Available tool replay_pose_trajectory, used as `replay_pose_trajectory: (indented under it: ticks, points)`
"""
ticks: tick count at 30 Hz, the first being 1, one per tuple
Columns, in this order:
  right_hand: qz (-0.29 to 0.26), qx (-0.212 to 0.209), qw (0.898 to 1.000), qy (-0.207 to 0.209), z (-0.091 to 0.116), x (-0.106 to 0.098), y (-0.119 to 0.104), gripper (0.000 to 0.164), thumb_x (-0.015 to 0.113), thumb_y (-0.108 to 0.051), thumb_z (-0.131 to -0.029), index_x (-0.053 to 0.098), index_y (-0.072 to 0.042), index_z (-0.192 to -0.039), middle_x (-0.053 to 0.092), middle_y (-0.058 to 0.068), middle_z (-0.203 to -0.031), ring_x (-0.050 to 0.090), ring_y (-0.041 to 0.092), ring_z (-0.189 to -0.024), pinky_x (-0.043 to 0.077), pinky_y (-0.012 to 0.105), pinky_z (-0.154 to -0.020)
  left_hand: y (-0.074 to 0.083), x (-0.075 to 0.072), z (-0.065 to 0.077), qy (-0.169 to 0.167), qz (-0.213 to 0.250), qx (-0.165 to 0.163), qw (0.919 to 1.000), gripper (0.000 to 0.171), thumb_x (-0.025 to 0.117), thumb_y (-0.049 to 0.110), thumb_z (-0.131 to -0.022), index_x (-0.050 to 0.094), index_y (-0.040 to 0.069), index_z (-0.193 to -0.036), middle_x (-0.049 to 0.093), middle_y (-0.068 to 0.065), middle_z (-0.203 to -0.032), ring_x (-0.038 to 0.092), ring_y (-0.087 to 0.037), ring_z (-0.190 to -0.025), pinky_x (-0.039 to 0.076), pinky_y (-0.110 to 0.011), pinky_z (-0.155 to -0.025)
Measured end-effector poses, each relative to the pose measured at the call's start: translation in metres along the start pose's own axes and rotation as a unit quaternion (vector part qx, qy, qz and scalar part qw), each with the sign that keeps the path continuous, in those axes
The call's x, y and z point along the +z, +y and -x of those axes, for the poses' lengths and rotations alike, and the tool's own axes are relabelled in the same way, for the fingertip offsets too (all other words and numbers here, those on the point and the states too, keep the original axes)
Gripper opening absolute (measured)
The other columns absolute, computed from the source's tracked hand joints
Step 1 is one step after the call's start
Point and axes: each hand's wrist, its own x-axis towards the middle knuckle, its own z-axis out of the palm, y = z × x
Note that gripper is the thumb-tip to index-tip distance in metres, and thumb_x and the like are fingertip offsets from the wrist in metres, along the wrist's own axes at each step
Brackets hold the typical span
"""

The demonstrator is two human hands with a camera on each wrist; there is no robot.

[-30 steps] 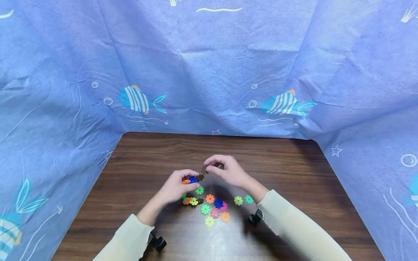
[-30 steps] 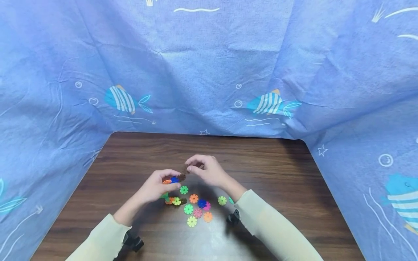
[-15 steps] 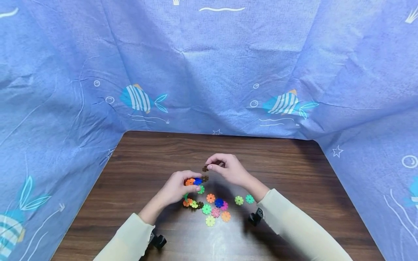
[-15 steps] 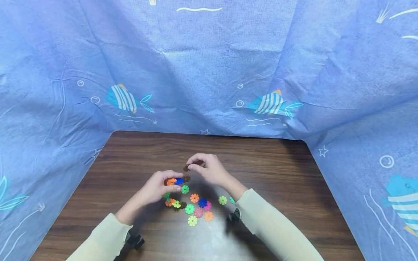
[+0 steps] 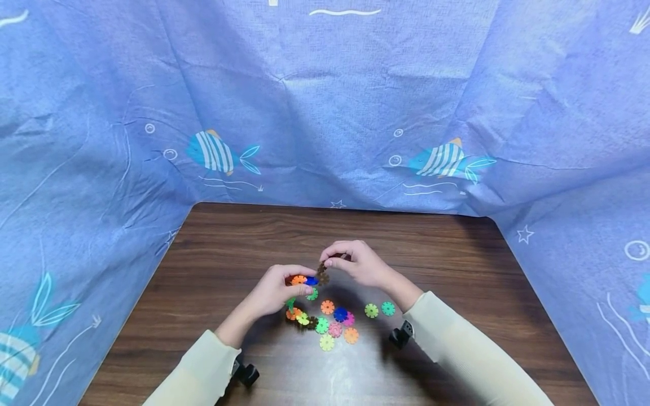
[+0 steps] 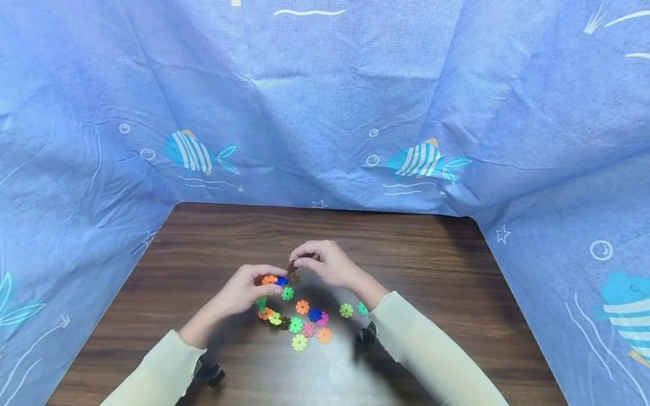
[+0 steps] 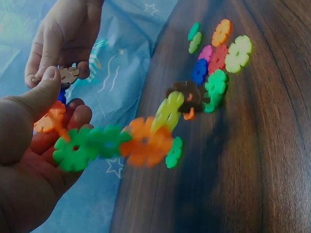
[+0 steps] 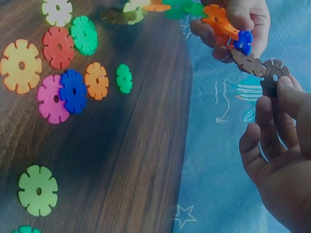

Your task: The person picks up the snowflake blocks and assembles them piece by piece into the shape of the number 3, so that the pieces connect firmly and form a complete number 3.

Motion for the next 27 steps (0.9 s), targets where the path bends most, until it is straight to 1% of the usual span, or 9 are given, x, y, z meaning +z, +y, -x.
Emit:
replay_pose_trajectory:
  ticks: [3, 6, 9, 13, 15, 19, 21, 24, 27]
  points:
    - [0.001, 0.005, 1.000, -0.009, 0.000, -0.002, 0.001, 0.012, 0.066, -0.017, -0.102, 0.077, -0.016, -0.105, 0.075, -0.004, -0.100, 0.069, 0.038, -0.090, 0.059, 0.032, -0.076, -0.001, 0.000, 0.000, -0.007, 0.030, 0.007, 0.9995, 0.030, 0.072, 0.021, -0.098, 0.071, 0.017, -0.128, 0.074, -0.007, -0.105, 0.043, -0.006, -0.055, 0.048, -0.026, -0.060]
    - [0.005, 0.010, 1.000, -0.011, 0.000, -0.004, 0.002, 0.011, 0.066, -0.016, -0.101, 0.077, -0.017, -0.103, 0.075, -0.005, -0.099, 0.069, 0.034, -0.088, 0.058, 0.031, -0.075, -0.003, 0.001, -0.002, -0.012, 0.048, 0.017, 0.9986, 0.026, 0.068, 0.022, -0.101, 0.070, 0.016, -0.126, 0.072, -0.008, -0.101, 0.055, -0.007, -0.067, 0.051, -0.026, -0.063]
    - [0.011, 0.008, 1.000, -0.019, 0.000, -0.004, 0.002, 0.010, 0.067, -0.016, -0.101, 0.077, -0.017, -0.103, 0.075, -0.005, -0.098, 0.069, 0.030, -0.088, 0.058, 0.034, -0.075, -0.002, 0.001, -0.003, -0.011, 0.055, 0.020, 0.9982, 0.025, 0.068, 0.020, -0.100, 0.071, 0.015, -0.124, 0.073, -0.010, -0.103, 0.057, -0.008, -0.069, 0.050, -0.025, -0.063]
    - [0.006, 0.001, 0.999, -0.032, 0.000, -0.003, 0.002, 0.011, 0.067, -0.018, -0.101, 0.076, -0.013, -0.103, 0.076, -0.005, -0.099, 0.069, 0.033, -0.090, 0.058, 0.035, -0.076, -0.002, 0.001, -0.002, -0.006, 0.078, -0.002, 0.9970, 0.027, 0.074, 0.019, -0.096, 0.073, 0.016, -0.122, 0.074, -0.010, -0.101, 0.043, -0.010, -0.053, 0.045, -0.024, -0.053]
    - [0.002, -0.003, 1.000, -0.031, 0.000, -0.002, 0.002, 0.012, 0.067, -0.018, -0.101, 0.076, -0.012, -0.104, 0.076, -0.005, -0.099, 0.070, 0.034, -0.090, 0.058, 0.034, -0.076, -0.002, 0.002, -0.003, -0.004, 0.098, -0.015, 0.9951, 0.028, 0.078, 0.017, -0.093, 0.074, 0.014, -0.120, 0.074, -0.008, -0.107, 0.046, -0.010, -0.054, 0.048, -0.026, -0.055]
    - [-0.003, -0.017, 1.000, -0.017, 0.000, 0.000, 0.001, 0.011, 0.068, -0.017, -0.100, 0.077, -0.011, -0.103, 0.076, -0.003, -0.097, 0.070, 0.022, -0.086, 0.058, 0.032, -0.075, -0.002, 0.005, -0.004, -0.004, 0.134, -0.027, 0.9906, 0.031, 0.081, 0.011, -0.089, 0.072, 0.010, -0.119, 0.072, -0.012, -0.112, 0.060, -0.012, -0.068, 0.056, -0.032, -0.062]
    - [-0.003, -0.024, 1.000, -0.008, 0.000, 0.001, 0.001, 0.011, 0.068, -0.016, -0.100, 0.077, -0.011, -0.103, 0.076, -0.003, -0.096, 0.068, 0.015, -0.084, 0.058, 0.030, -0.073, -0.001, 0.007, -0.005, -0.001, 0.131, -0.025, 0.9911, 0.033, 0.082, 0.008, -0.088, 0.072, 0.009, -0.119, 0.072, -0.011, -0.116, 0.064, -0.013, -0.082, 0.058, -0.032, -0.071]
    - [-0.005, -0.026, 1.000, -0.001, 0.000, 0.002, 0.002, 0.010, 0.069, -0.016, -0.099, 0.077, -0.013, -0.102, 0.077, -0.002, -0.095, 0.067, 0.011, -0.081, 0.057, 0.028, -0.071, 0.003, 0.010, -0.006, 0.010, 0.112, -0.023, 0.9935, 0.032, 0.082, 0.007, -0.086, 0.074, 0.008, -0.117, 0.073, -0.011, -0.114, 0.064, -0.016, -0.094, 0.058, -0.029, -0.077]
    - [-0.006, -0.024, 1.000, -0.001, 0.000, 0.003, 0.002, 0.009, 0.069, -0.017, -0.099, 0.078, -0.016, -0.102, 0.077, -0.003, -0.095, 0.068, 0.013, -0.080, 0.057, 0.028, -0.070, 0.007, 0.012, -0.006, 0.034, 0.099, -0.031, 0.9940, 0.026, 0.084, 0.008, -0.085, 0.077, 0.008, -0.110, 0.075, -0.010, -0.110, 0.065, -0.017, -0.094, 0.057, -0.029, -0.075]
